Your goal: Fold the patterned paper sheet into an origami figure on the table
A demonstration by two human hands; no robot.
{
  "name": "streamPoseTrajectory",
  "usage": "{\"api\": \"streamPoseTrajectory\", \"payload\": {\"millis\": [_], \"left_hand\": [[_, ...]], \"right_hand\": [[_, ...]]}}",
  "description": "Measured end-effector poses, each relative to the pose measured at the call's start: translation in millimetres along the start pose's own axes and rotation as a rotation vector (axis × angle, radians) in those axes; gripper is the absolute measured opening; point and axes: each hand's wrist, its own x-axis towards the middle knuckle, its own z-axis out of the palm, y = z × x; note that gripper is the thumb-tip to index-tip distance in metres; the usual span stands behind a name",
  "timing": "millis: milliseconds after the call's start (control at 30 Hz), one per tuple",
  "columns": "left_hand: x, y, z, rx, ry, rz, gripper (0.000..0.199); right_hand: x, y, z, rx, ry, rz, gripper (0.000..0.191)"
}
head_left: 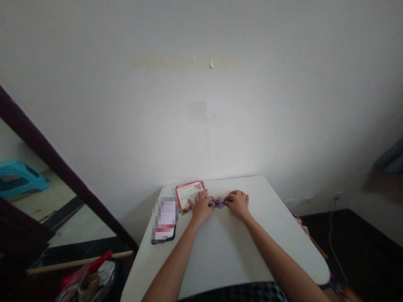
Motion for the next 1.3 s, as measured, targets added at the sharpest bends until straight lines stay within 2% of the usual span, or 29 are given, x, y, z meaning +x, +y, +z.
{"api": "streamPoseTrajectory", "payload": {"millis": [433, 833, 1300], "left_hand": [[-3.9, -0.5, 2.7, -0.013, 0.055, 0.026, 0.021], [-4.2, 5.6, 7.2, -0.029, 0.159, 0.01, 0.027], [-0.5, 9.2, 2.0, 0.0, 0.143, 0.047, 0.025]], "right_hand": [[-3.1, 5.8, -6.1, -0.042, -0.018, -0.071, 0.019], [-6.7, -2.0, 1.6, -0.026, 0.099, -0.069, 0.02], [-2.7, -2.2, 2.3, -0.027, 0.068, -0.071, 0.018]]}}
